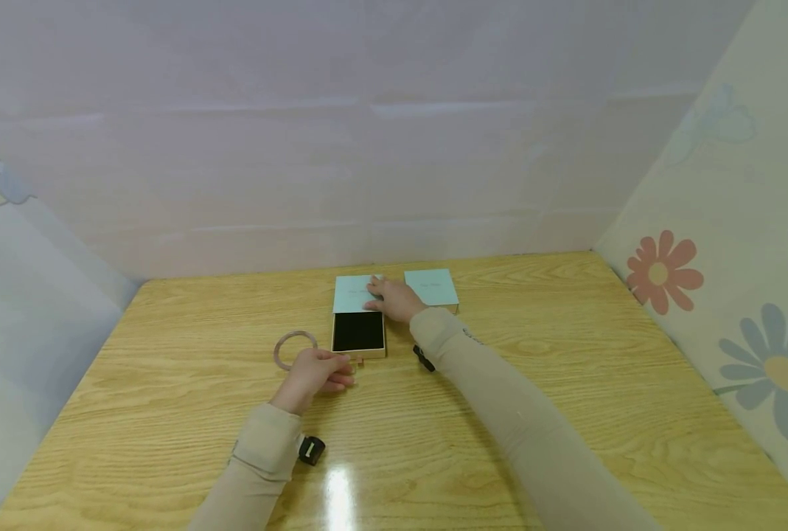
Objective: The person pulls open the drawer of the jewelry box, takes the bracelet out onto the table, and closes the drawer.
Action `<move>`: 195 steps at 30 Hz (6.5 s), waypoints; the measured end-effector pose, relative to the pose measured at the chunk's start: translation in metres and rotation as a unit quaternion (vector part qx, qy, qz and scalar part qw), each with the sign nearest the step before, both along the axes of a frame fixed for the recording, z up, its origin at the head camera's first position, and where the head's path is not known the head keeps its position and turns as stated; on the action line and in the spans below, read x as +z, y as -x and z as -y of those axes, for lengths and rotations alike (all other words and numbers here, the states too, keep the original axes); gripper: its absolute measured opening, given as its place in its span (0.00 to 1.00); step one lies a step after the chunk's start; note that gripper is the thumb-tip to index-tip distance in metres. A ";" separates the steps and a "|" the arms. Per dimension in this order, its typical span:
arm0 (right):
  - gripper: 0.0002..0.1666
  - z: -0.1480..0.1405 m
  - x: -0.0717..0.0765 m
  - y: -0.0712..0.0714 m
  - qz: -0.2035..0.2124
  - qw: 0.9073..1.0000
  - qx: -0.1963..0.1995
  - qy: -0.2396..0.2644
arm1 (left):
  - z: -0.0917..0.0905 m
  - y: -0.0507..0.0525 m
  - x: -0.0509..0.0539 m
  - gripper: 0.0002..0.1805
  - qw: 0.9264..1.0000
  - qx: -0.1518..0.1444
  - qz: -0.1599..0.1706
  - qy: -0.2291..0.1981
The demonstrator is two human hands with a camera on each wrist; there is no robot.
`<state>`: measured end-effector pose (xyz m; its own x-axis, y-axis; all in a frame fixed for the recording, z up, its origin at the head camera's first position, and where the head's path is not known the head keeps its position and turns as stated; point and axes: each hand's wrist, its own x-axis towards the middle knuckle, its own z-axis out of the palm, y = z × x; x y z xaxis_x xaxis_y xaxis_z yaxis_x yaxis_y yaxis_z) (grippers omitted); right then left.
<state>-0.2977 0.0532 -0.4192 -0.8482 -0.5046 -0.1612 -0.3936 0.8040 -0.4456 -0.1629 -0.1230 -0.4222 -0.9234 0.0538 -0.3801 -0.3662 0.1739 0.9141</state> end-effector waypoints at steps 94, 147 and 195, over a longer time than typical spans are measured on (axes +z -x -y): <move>0.36 0.001 -0.006 0.002 -0.007 1.000 -0.005 0.006 | -0.025 0.011 -0.014 0.15 0.991 0.040 0.036 -0.121; 0.36 0.001 -0.004 0.001 -0.008 1.000 -0.008 0.013 | -0.030 0.025 -0.018 0.15 0.990 0.063 0.024 -0.126; 0.36 0.000 -0.004 0.000 -0.009 1.000 -0.004 0.016 | -0.030 0.033 -0.016 0.16 0.987 0.071 0.030 -0.144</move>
